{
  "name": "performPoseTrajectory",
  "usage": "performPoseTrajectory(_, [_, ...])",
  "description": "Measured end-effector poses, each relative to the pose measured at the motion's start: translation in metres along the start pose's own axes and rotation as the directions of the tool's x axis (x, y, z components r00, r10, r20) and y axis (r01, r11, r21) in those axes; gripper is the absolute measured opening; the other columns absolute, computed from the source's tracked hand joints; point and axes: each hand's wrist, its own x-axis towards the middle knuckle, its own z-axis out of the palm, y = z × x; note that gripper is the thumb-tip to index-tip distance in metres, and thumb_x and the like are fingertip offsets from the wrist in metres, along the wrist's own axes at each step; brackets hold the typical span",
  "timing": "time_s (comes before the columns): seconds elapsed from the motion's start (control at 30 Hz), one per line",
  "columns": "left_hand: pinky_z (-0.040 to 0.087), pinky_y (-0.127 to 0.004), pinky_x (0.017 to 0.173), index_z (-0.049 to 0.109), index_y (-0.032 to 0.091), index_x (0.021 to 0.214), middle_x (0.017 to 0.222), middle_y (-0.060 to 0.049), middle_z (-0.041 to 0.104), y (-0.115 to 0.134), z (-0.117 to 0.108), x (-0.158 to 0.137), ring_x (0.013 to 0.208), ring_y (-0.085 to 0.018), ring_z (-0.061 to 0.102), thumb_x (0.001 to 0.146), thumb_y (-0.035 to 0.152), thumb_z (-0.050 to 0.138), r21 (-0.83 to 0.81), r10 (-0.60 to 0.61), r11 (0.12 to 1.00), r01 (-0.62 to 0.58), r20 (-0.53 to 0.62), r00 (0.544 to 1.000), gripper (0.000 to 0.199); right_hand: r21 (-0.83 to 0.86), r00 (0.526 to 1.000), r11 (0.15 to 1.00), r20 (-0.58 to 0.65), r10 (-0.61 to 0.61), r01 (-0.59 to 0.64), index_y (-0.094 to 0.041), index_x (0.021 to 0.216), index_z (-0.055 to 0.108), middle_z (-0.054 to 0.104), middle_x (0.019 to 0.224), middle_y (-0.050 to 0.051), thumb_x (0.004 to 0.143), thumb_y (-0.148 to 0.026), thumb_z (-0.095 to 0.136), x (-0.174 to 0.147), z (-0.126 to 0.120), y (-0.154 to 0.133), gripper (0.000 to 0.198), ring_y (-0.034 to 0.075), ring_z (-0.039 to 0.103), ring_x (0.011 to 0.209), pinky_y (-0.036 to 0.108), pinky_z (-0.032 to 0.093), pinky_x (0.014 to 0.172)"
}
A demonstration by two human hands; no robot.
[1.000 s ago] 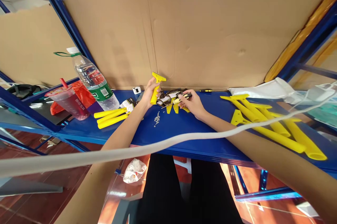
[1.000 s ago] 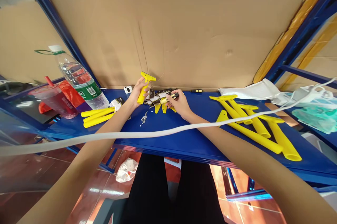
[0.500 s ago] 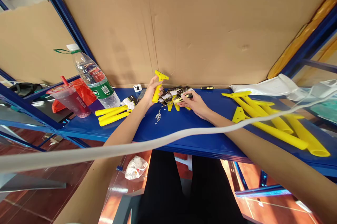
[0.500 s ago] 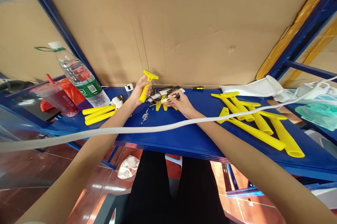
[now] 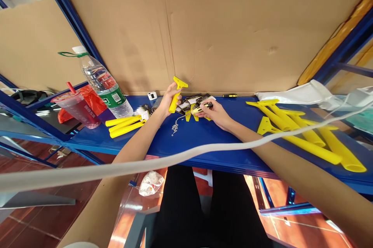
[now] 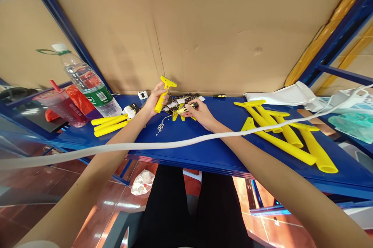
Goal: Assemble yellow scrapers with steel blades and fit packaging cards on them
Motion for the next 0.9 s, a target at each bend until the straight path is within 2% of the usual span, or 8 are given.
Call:
performPoseTrajectory(0.13, [0.039, -0.015, 0.043, 0.062, 0.028, 0.144, 0.111, 0.000, 0.080, 0.000, -0.002, 0.002, 0.056, -0.005, 0.059, 0.085, 0.010, 0.087, 0.002, -0.011, 1.000, 0.011, 0.014, 1.000, 0.066, 0.002, 0.999, 1.000, -0.032, -0.018, 0.018, -0.031, 0.108, 0.067, 0.087, 0.090, 0.002, 0.071, -0.078, 0.104, -0.001, -0.001, -0.001, 0.071, 0.031, 0.090, 0.087, 0.053, 0.077, 0.097])
performPoseTrajectory(0.3, [0.040, -0.014, 0.044, 0.058, 0.028, 0.141, 0.113, -0.002, 0.081, -0.002, -0.005, 0.005, 0.056, -0.005, 0.058, 0.089, 0.010, 0.084, -0.001, -0.020, 1.000, 0.021, 0.041, 0.999, 0.061, 0.029, 0.995, 0.999, -0.097, -0.038, 0.041, -0.029, 0.107, 0.065, 0.086, 0.090, 0.000, 0.064, -0.084, 0.104, -0.001, -0.003, -0.002, 0.080, 0.026, 0.090, 0.084, 0.041, 0.077, 0.085])
performPoseTrajectory(0.5, [0.039, -0.014, 0.044, 0.058, 0.028, 0.140, 0.113, -0.003, 0.081, -0.002, -0.003, 0.004, 0.055, -0.005, 0.058, 0.088, 0.008, 0.082, -0.018, -0.046, 0.999, 0.046, 0.017, 0.999, 0.060, 0.042, 0.990, 0.998, -0.129, -0.048, 0.054, -0.028, 0.110, 0.065, 0.082, 0.086, -0.001, 0.066, -0.082, 0.104, -0.001, -0.006, -0.004, 0.080, 0.023, 0.088, 0.080, 0.036, 0.075, 0.078])
performPoseTrajectory(0.7, [0.037, -0.012, 0.043, 0.057, 0.027, 0.136, 0.107, -0.002, 0.079, -0.001, -0.001, 0.004, 0.053, -0.005, 0.057, 0.088, 0.004, 0.077, -0.048, -0.119, 0.992, 0.118, -0.009, 0.993, 0.056, 0.063, 0.977, 0.992, -0.191, -0.097, 0.111, -0.029, 0.111, 0.061, 0.078, 0.085, -0.003, 0.067, -0.082, 0.103, 0.000, -0.009, -0.009, 0.080, 0.019, 0.084, 0.075, 0.032, 0.071, 0.073])
performPoseTrajectory(0.9, [0.039, -0.011, 0.043, 0.062, 0.021, 0.129, 0.114, -0.009, 0.080, 0.002, 0.004, -0.001, 0.053, -0.004, 0.054, 0.091, 0.002, 0.072, -0.064, -0.229, 0.970, 0.235, 0.088, 0.969, 0.044, 0.004, 0.938, 0.983, -0.302, -0.173, 0.182, -0.032, 0.114, 0.057, 0.072, 0.083, -0.004, 0.075, -0.085, 0.097, 0.006, -0.017, -0.016, 0.078, 0.021, 0.081, 0.073, 0.035, 0.070, 0.069])
